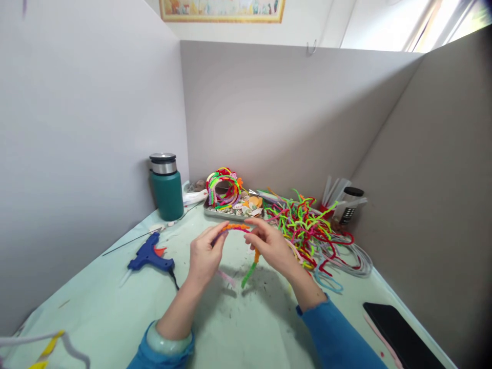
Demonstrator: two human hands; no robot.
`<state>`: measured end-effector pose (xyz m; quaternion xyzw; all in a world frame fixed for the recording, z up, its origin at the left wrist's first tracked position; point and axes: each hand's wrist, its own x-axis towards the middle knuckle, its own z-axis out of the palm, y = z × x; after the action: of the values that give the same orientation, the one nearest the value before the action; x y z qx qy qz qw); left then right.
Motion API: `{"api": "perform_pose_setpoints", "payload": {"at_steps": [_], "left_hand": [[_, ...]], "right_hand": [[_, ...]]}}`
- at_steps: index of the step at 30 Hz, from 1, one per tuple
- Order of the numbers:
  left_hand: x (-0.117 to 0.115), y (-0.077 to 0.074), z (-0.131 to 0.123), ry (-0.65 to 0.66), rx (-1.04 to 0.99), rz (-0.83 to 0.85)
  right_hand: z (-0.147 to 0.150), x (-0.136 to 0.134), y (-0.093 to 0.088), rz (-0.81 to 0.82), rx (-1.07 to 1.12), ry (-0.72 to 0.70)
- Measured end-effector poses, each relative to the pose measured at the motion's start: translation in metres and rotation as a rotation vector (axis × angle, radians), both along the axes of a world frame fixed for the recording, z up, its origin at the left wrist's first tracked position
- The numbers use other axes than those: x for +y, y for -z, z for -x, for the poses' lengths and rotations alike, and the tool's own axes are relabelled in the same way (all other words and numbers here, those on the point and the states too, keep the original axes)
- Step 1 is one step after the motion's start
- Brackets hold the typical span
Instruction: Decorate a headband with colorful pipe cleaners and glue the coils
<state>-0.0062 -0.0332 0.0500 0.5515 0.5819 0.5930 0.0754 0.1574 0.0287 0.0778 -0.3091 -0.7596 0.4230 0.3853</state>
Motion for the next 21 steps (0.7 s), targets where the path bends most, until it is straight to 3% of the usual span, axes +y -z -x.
{"api": "perform_pose_setpoints", "payload": {"at_steps": [5, 21], "left_hand": [[0.0026, 0.0043, 0.002, -0.045, -0.018, 0.023], [0.0043, 0.0066, 0.004, 0.119, 0.123, 0.049]], "right_hand": [[-0.0051, 0.0019, -0.0042, 0.197, 0.028, -0.074], [-0.0037, 0.0028, 0.0057, 0.014, 0.013, -0.125]]}}
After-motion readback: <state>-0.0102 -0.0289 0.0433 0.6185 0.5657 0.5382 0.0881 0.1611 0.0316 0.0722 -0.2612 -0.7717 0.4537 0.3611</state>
